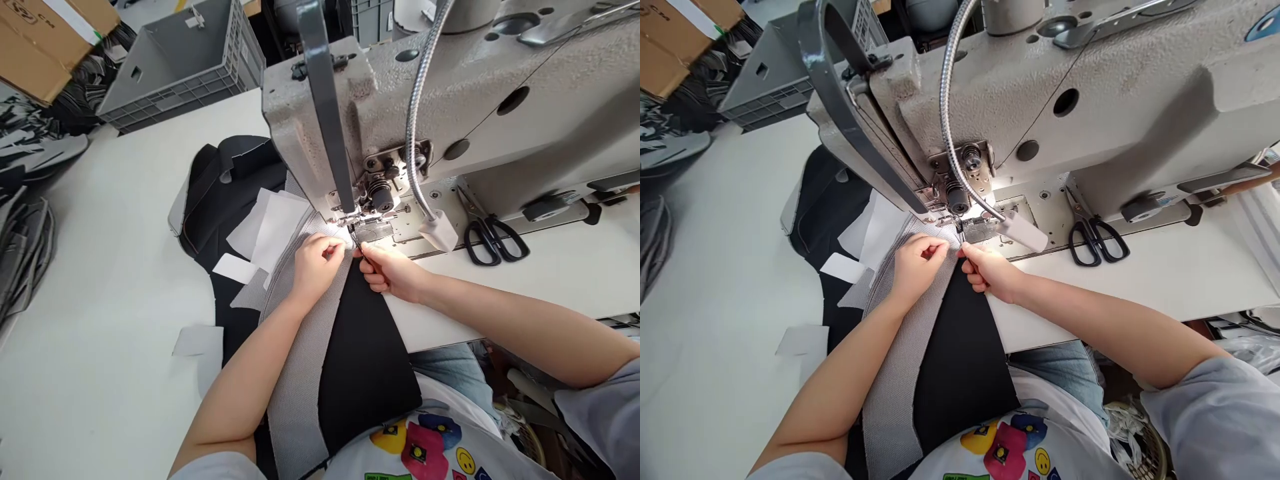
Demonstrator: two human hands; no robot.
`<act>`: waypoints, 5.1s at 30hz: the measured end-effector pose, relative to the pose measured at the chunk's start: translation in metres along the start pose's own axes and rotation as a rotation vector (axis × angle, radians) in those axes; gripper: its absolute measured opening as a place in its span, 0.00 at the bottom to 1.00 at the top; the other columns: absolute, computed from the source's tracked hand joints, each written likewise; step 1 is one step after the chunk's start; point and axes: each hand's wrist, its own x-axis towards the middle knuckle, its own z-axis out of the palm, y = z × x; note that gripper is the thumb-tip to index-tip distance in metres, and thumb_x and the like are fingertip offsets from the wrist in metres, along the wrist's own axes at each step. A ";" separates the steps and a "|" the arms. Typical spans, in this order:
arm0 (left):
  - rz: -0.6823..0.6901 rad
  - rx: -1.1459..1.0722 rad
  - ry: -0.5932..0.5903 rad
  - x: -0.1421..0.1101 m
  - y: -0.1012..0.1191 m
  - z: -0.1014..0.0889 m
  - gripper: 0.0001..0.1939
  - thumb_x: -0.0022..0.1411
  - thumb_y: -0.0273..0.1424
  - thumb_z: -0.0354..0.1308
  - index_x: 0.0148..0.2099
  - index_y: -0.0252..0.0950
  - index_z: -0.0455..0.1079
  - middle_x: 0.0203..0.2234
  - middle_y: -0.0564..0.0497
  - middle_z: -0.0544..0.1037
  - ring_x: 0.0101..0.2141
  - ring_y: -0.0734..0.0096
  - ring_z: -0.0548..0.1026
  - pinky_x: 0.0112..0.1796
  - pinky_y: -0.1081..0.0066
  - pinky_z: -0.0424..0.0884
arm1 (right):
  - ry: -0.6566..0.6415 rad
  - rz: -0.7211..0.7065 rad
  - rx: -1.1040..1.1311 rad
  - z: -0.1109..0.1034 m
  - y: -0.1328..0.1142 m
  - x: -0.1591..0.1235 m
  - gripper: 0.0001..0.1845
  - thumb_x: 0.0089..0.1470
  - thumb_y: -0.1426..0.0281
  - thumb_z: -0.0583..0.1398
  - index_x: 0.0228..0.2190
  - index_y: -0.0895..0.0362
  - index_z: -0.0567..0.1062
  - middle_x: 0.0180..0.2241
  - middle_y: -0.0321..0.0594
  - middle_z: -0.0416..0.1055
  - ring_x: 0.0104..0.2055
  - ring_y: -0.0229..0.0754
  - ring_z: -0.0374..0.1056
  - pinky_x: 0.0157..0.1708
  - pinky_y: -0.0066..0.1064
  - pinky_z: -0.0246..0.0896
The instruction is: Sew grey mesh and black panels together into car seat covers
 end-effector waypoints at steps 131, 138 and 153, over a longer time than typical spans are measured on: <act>0.096 0.492 -0.143 0.025 -0.002 0.005 0.13 0.61 0.27 0.51 0.29 0.36 0.76 0.31 0.48 0.77 0.31 0.64 0.75 0.24 0.68 0.58 | 0.124 -0.267 -1.943 -0.028 -0.008 0.011 0.34 0.56 0.73 0.51 0.64 0.50 0.54 0.46 0.42 0.73 0.39 0.44 0.71 0.33 0.31 0.61; 0.021 0.354 -0.018 0.013 -0.012 0.002 0.11 0.62 0.31 0.53 0.34 0.44 0.78 0.29 0.53 0.78 0.30 0.67 0.74 0.24 0.70 0.56 | 0.107 -0.282 -1.954 -0.027 -0.009 0.011 0.34 0.55 0.73 0.51 0.63 0.52 0.56 0.43 0.43 0.74 0.38 0.44 0.71 0.33 0.30 0.61; -0.016 0.381 0.054 0.020 -0.003 0.015 0.11 0.61 0.31 0.52 0.30 0.39 0.75 0.28 0.50 0.77 0.29 0.65 0.74 0.24 0.69 0.53 | 0.143 -0.317 -1.956 -0.025 -0.008 0.009 0.34 0.55 0.73 0.50 0.63 0.53 0.57 0.44 0.42 0.74 0.39 0.45 0.72 0.33 0.31 0.61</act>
